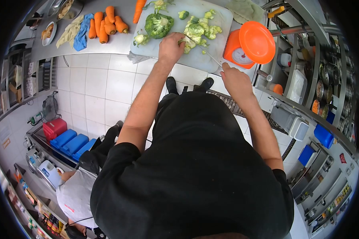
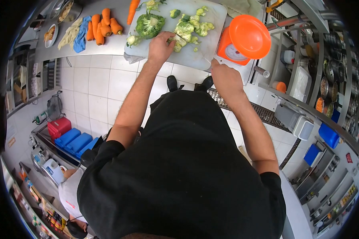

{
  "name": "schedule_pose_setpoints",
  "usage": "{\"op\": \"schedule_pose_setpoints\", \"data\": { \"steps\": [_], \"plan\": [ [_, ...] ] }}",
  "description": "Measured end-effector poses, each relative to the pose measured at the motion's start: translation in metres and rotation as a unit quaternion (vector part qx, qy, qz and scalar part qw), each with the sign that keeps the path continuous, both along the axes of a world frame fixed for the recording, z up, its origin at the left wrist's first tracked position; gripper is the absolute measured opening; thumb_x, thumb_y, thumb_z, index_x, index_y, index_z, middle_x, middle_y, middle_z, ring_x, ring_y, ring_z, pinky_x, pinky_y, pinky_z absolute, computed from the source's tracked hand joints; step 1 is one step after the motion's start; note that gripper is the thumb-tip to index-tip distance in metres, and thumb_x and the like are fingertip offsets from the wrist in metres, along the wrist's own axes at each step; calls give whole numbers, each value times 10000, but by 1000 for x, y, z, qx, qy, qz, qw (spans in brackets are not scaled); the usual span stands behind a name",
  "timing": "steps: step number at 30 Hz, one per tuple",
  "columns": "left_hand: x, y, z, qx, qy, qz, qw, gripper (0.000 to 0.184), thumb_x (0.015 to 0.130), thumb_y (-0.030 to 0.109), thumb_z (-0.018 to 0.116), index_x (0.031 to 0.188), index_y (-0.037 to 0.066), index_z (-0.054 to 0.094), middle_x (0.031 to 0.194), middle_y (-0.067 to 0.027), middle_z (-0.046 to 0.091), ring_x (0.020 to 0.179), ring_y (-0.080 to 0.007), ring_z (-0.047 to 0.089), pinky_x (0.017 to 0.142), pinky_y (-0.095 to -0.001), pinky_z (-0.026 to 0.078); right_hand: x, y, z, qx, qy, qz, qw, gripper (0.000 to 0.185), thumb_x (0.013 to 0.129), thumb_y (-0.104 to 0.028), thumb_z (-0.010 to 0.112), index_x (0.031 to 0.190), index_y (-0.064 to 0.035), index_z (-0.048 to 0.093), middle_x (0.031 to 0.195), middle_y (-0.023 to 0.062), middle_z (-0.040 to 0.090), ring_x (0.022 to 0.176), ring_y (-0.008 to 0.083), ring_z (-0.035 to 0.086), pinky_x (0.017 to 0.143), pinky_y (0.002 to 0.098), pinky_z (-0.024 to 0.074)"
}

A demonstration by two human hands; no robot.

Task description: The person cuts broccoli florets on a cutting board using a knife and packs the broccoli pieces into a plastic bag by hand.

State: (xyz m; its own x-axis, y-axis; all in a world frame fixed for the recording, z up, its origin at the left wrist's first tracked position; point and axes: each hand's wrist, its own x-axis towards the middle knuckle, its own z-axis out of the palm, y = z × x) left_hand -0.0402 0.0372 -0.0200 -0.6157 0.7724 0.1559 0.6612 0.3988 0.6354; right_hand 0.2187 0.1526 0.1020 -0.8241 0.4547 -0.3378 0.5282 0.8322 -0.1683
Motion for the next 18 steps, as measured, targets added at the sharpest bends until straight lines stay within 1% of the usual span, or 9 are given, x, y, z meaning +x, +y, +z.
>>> {"op": "schedule_pose_setpoints", "data": {
  "steps": [2, 5, 10, 13, 16, 18],
  "plan": [
    [0, 0, -2, 2, -6, 0, 1000, 247, 895, 143, 811, 1134, 94, 767, 1107, -105, 756, 872, -324, 736, 810, -443, 597, -4, 2, -4, 9, 21, 12, 1000, 201, 1061, -194, 608, 1154, -16, 617, 890, 207, 760, 834, 395, 774, 730, 522, 612],
    [2, -1, 1, 6, -20, -1, 1000, 239, 882, 125, 805, 1107, 79, 741, 1130, -114, 742, 943, -348, 728, 840, -455, 590, -11, 7, -7, 14, 13, 18, 1000, 201, 1061, -186, 600, 1159, -13, 625, 904, 212, 763, 852, 398, 773, 738, 527, 610],
    [7, -2, -1, 31, -19, -4, 999, 234, 845, 90, 780, 1056, 57, 686, 1183, -139, 722, 1065, -408, 696, 912, -483, 571, -9, 18, 3, -19, 12, -1, 1000, 244, 1059, -223, 609, 1167, -5, 636, 913, 221, 760, 893, 422, 761, 775, 552, 598],
    [10, -3, -1, 29, -26, -8, 999, 247, 829, 84, 774, 1056, 56, 681, 1187, -141, 723, 1078, -415, 694, 936, -489, 569, -6, 20, 5, -35, 12, -7, 999, 270, 1061, -248, 612, 1171, -2, 636, 919, 225, 759, 904, 435, 753, 798, 569, 588],
    [12, -3, -2, 42, 2, -11, 999, 241, 828, 100, 773, 1044, 60, 674, 1167, -126, 722, 1069, -415, 691, 947, -495, 567, -7, 18, 5, -44, 8, -16, 999, 280, 1065, -255, 607, 1175, 1, 635, 927, 228, 761, 913, 441, 751, 810, 577, 584],
    [15, -4, 1, 17, 9, -7, 1000, 236, 829, 123, 774, 1033, 65, 669, 1149, -116, 720, 1056, -412, 689, 951, -501, 566, -8, 15, 9, -51, 4, -25, 998, 283, 1067, -255, 603, 1181, 2, 635, 933, 230, 762, 922, 443, 750, 814, 578, 584]
  ]
}}
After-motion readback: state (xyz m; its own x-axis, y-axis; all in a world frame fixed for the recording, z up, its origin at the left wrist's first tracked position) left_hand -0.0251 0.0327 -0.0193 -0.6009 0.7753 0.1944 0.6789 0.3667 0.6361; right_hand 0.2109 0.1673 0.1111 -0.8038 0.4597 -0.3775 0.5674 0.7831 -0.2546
